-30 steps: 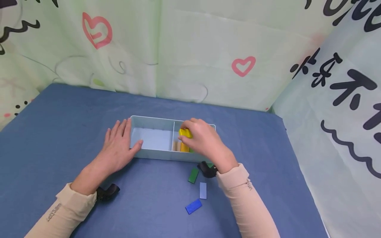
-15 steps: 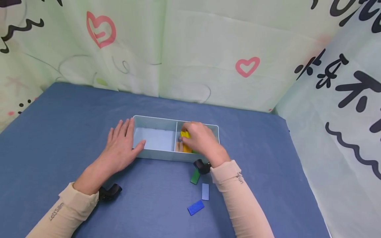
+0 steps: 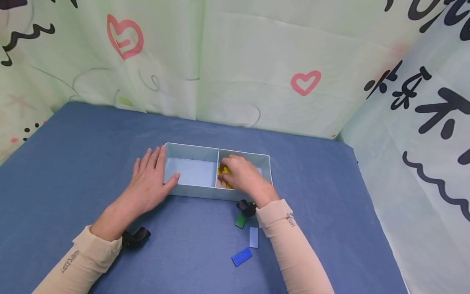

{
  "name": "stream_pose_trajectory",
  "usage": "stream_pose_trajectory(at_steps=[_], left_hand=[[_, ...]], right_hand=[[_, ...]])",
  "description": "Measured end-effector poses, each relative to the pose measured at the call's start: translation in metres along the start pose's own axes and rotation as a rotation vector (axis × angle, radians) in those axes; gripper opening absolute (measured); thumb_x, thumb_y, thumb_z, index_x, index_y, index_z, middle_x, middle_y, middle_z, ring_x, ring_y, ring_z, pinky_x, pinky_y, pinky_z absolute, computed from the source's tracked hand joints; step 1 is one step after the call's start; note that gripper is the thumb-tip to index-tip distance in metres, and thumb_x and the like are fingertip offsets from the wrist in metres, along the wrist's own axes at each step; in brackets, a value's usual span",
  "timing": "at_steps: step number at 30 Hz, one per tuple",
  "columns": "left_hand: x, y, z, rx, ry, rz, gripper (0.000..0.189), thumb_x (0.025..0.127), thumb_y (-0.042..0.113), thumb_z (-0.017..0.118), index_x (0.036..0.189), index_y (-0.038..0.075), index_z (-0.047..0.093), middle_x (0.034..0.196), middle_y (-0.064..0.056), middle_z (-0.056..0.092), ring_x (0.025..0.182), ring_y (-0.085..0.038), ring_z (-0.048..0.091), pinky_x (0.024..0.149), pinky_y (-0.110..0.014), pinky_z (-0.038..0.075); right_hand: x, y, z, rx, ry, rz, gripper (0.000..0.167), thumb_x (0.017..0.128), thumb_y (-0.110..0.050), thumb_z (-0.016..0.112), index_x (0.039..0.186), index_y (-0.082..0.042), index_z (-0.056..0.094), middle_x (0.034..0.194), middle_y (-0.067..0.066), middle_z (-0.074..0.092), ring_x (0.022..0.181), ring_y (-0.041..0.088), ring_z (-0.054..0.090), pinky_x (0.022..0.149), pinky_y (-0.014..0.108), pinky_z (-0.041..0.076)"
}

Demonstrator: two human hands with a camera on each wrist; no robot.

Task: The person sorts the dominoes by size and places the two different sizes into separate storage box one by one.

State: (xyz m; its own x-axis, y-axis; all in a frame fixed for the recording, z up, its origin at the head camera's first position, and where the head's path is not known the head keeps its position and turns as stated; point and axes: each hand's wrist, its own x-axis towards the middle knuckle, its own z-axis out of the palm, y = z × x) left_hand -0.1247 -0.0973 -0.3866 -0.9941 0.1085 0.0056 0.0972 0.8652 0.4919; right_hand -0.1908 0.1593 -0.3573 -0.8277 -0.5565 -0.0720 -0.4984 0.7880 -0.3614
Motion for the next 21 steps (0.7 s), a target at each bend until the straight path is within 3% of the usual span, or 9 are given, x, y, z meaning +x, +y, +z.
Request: stream_pose_trajectory(at_steps=[6, 12, 21], left_hand=[[-0.001, 0.001, -0.001, -0.001, -0.007, -0.002, 0.086, 0.1, 0.049, 0.045, 0.159, 0.002, 0.003, 0.164, -0.025, 0.012, 0.153, -0.043, 0.001, 0.12, -0.065, 0.003], [-0.001, 0.0, 0.001, -0.005, -0.013, -0.006, 0.087, 0.1, 0.05, 0.045, 0.159, 0.002, 0.002, 0.164, -0.025, 0.012, 0.153, -0.043, 0.001, 0.12, -0.065, 0.003], [-0.002, 0.0, 0.0, 0.001, -0.016, -0.005, 0.087, 0.1, 0.052, 0.043, 0.159, 0.003, 0.001, 0.164, -0.025, 0.011, 0.154, -0.042, 0.0, 0.12, -0.065, 0.002]], right_hand=[[-0.006, 0.004, 0.001, 0.055, -0.003, -0.038, 0.015, 0.093, -0.008, 0.062, 0.106, -0.004, 0.07, 0.102, 0.009, 0.068, 0.088, 0.022, 0.061, 0.08, 0.035, 0.053], [-0.016, 0.004, -0.002, 0.068, 0.006, -0.025, 0.022, 0.096, -0.006, 0.056, 0.115, -0.002, 0.068, 0.119, 0.014, 0.065, 0.107, 0.03, 0.062, 0.092, 0.044, 0.053], [-0.048, 0.004, -0.012, 0.079, 0.188, -0.066, 0.019, 0.098, -0.008, 0.058, 0.114, -0.004, 0.067, 0.131, 0.013, 0.059, 0.121, 0.032, 0.057, 0.095, 0.048, 0.051]])
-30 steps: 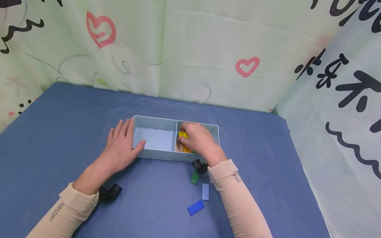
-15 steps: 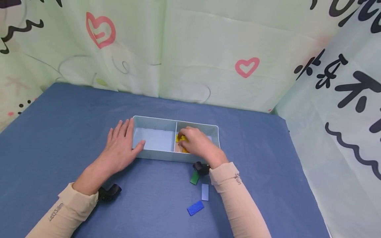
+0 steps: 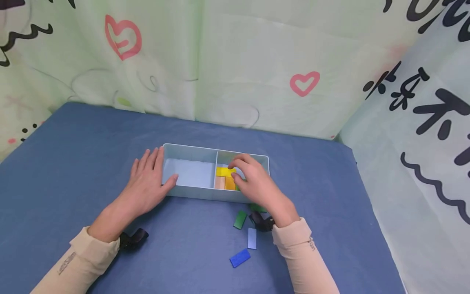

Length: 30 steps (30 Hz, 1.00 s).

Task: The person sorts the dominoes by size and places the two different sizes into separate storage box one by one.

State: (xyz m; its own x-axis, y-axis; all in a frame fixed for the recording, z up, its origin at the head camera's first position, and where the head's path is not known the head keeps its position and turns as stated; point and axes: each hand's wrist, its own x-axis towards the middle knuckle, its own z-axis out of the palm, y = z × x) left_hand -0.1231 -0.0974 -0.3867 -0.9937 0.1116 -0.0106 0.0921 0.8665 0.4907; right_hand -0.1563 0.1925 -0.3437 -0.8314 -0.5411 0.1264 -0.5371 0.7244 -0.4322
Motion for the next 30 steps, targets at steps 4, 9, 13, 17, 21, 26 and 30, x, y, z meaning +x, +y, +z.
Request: stream_pose_trajectory(at_steps=[4, 9, 13, 17, 21, 26, 30], left_hand=[[0.0, 0.002, 0.0, 0.002, 0.001, 0.007, 0.088, 0.099, 0.051, 0.043, 0.159, 0.002, 0.002, 0.164, -0.025, 0.011, 0.153, -0.043, 0.001, 0.12, -0.065, 0.003], [0.001, 0.001, -0.001, 0.001, 0.023, 0.012, 0.087, 0.099, 0.049, 0.045, 0.159, 0.001, 0.004, 0.163, -0.026, 0.014, 0.153, -0.044, 0.003, 0.119, -0.066, 0.003], [0.002, 0.0, -0.002, 0.006, 0.017, -0.001, 0.086, 0.1, 0.049, 0.044, 0.159, 0.001, 0.003, 0.163, -0.026, 0.013, 0.153, -0.044, 0.002, 0.119, -0.066, 0.003], [0.001, 0.001, -0.002, -0.003, 0.023, 0.001, 0.085, 0.1, 0.048, 0.045, 0.159, 0.001, 0.004, 0.163, -0.026, 0.014, 0.153, -0.044, 0.002, 0.119, -0.066, 0.003], [0.001, 0.003, -0.002, -0.004, 0.017, 0.003, 0.085, 0.1, 0.047, 0.044, 0.159, 0.0, 0.004, 0.163, -0.026, 0.013, 0.153, -0.045, 0.002, 0.119, -0.066, 0.003], [0.003, 0.003, 0.0, -0.001, 0.015, 0.002, 0.085, 0.1, 0.047, 0.044, 0.159, 0.001, 0.003, 0.163, -0.027, 0.012, 0.152, -0.045, 0.002, 0.119, -0.066, 0.002], [0.004, 0.002, 0.001, -0.002, 0.005, -0.001, 0.086, 0.1, 0.047, 0.044, 0.159, 0.001, 0.001, 0.164, -0.027, 0.011, 0.153, -0.045, 0.001, 0.119, -0.065, 0.002]], right_hand=[[-0.016, -0.003, -0.006, -0.009, 0.084, -0.016, 0.018, 0.097, -0.007, 0.06, 0.113, -0.005, 0.068, 0.135, 0.015, 0.056, 0.122, 0.033, 0.056, 0.094, 0.049, 0.051], [-0.034, -0.006, -0.009, 0.003, 0.201, -0.091, 0.02, 0.094, -0.003, 0.063, 0.111, -0.01, 0.069, 0.133, 0.01, 0.058, 0.117, 0.027, 0.059, 0.088, 0.042, 0.052], [-0.05, -0.008, -0.009, 0.012, 0.27, -0.154, 0.024, 0.09, 0.001, 0.066, 0.11, -0.012, 0.069, 0.131, 0.006, 0.059, 0.117, 0.022, 0.059, 0.085, 0.034, 0.052], [-0.065, -0.007, -0.009, 0.035, 0.309, -0.164, 0.026, 0.088, 0.004, 0.067, 0.108, -0.012, 0.07, 0.131, 0.005, 0.06, 0.118, 0.021, 0.059, 0.088, 0.024, 0.049], [-0.075, -0.004, -0.011, 0.06, 0.312, -0.151, 0.026, 0.088, 0.004, 0.067, 0.109, -0.012, 0.07, 0.129, 0.005, 0.06, 0.118, 0.02, 0.059, 0.092, 0.017, 0.045], [-0.079, 0.006, -0.017, 0.059, 0.325, -0.132, 0.03, 0.088, 0.005, 0.066, 0.112, -0.013, 0.069, 0.129, 0.006, 0.06, 0.116, 0.019, 0.058, 0.091, 0.017, 0.045], [-0.084, 0.014, -0.023, 0.017, 0.34, -0.077, 0.028, 0.088, 0.002, 0.068, 0.112, -0.012, 0.069, 0.127, 0.005, 0.061, 0.112, 0.017, 0.059, 0.088, 0.015, 0.045]])
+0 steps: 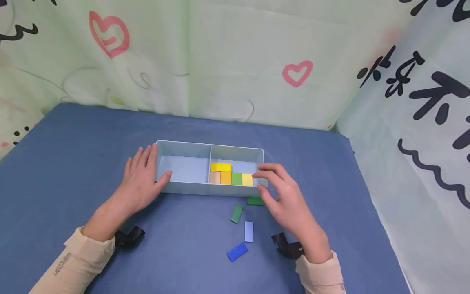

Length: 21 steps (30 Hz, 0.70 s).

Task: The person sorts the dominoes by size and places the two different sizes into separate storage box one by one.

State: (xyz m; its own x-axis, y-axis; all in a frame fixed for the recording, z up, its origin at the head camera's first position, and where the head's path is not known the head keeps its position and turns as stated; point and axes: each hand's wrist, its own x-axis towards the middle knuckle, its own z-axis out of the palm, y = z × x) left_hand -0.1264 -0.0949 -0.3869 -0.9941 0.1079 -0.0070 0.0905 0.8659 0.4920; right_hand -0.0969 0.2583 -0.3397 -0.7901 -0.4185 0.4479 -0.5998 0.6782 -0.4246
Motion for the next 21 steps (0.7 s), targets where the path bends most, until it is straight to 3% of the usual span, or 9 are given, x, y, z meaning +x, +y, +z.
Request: stream_pose_trajectory(at_steps=[8, 13, 17, 21], left_hand=[[-0.002, -0.002, 0.002, -0.009, -0.003, 0.006, 0.085, 0.1, 0.047, 0.043, 0.159, 0.001, 0.001, 0.163, -0.027, 0.011, 0.152, -0.046, 0.001, 0.119, -0.066, 0.001], [-0.001, -0.001, -0.001, -0.008, 0.01, 0.006, 0.085, 0.101, 0.046, 0.044, 0.159, 0.001, 0.001, 0.163, -0.027, 0.011, 0.152, -0.046, 0.001, 0.119, -0.066, 0.001], [-0.001, 0.0, -0.001, -0.004, 0.01, 0.004, 0.085, 0.101, 0.046, 0.044, 0.159, 0.001, 0.002, 0.163, -0.027, 0.01, 0.152, -0.046, 0.002, 0.119, -0.066, 0.002], [-0.001, 0.0, 0.001, -0.002, 0.01, 0.003, 0.085, 0.101, 0.047, 0.044, 0.159, 0.001, 0.002, 0.163, -0.027, 0.011, 0.152, -0.046, 0.002, 0.119, -0.066, 0.002]], right_hand=[[-0.007, 0.013, -0.011, -0.078, 0.0, 0.136, 0.024, 0.091, 0.0, 0.066, 0.112, -0.012, 0.07, 0.121, 0.003, 0.063, 0.1, 0.018, 0.062, 0.075, 0.021, 0.052], [-0.005, 0.014, -0.011, -0.065, -0.057, 0.184, 0.023, 0.093, -0.004, 0.065, 0.114, -0.011, 0.068, 0.116, 0.004, 0.063, 0.1, 0.024, 0.063, 0.076, 0.041, 0.057], [-0.005, 0.014, -0.009, -0.043, -0.151, 0.321, 0.03, 0.094, -0.013, 0.067, 0.123, -0.005, 0.061, 0.12, 0.012, 0.062, 0.107, 0.029, 0.061, 0.086, 0.051, 0.054], [-0.006, 0.018, -0.007, -0.027, -0.248, 0.493, 0.043, 0.094, -0.03, 0.067, 0.125, -0.003, 0.056, 0.124, 0.017, 0.061, 0.112, 0.034, 0.061, 0.09, 0.052, 0.053]])
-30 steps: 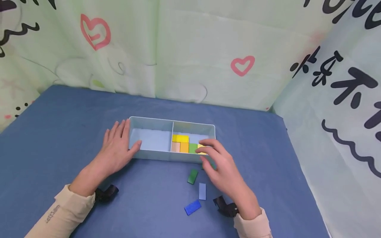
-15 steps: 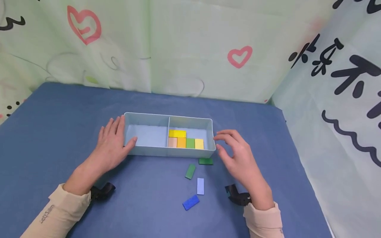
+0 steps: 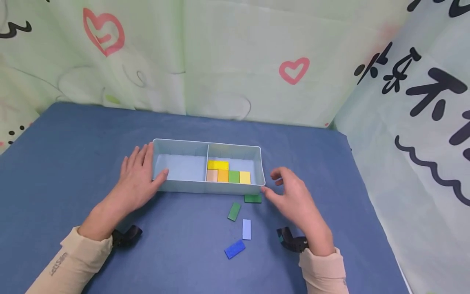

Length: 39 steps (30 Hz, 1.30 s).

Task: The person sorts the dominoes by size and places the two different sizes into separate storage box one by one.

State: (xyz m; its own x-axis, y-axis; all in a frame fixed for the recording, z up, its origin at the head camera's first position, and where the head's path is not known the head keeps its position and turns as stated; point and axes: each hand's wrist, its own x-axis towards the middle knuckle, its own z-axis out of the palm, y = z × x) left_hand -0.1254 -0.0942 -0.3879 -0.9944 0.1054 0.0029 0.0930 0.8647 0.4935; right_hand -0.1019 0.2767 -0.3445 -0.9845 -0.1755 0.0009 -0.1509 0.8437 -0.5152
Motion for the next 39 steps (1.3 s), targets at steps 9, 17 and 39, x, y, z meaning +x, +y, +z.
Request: stream_pose_trajectory(at_steps=[9, 17, 39], left_hand=[[0.0, -0.002, 0.0, -0.005, 0.001, 0.002, 0.085, 0.1, 0.046, 0.045, 0.159, 0.001, 0.003, 0.163, -0.027, 0.012, 0.152, -0.046, 0.002, 0.119, -0.066, 0.002], [0.003, -0.001, -0.001, -0.005, -0.006, 0.002, 0.085, 0.101, 0.047, 0.044, 0.159, 0.001, 0.002, 0.164, -0.026, 0.011, 0.153, -0.045, 0.001, 0.119, -0.065, 0.002], [0.001, -0.001, 0.0, -0.004, 0.002, 0.001, 0.085, 0.1, 0.047, 0.045, 0.159, 0.0, 0.004, 0.163, -0.027, 0.012, 0.152, -0.045, 0.003, 0.12, -0.065, 0.003]], right_hand=[[0.009, 0.002, 0.023, -0.162, -0.16, 0.167, 0.065, 0.086, -0.057, 0.067, 0.121, -0.002, 0.06, 0.115, 0.016, 0.062, 0.097, 0.028, 0.059, 0.072, 0.043, 0.051], [0.012, -0.004, 0.039, -0.301, -0.096, 0.172, 0.088, 0.078, -0.068, 0.07, 0.135, -0.003, 0.056, 0.116, 0.019, 0.056, 0.094, 0.029, 0.054, 0.062, 0.046, 0.049], [0.008, -0.003, 0.036, -0.309, -0.092, 0.106, 0.021, 0.081, -0.017, 0.072, 0.097, -0.005, 0.065, 0.099, 0.014, 0.056, 0.082, 0.027, 0.052, 0.058, 0.039, 0.044]])
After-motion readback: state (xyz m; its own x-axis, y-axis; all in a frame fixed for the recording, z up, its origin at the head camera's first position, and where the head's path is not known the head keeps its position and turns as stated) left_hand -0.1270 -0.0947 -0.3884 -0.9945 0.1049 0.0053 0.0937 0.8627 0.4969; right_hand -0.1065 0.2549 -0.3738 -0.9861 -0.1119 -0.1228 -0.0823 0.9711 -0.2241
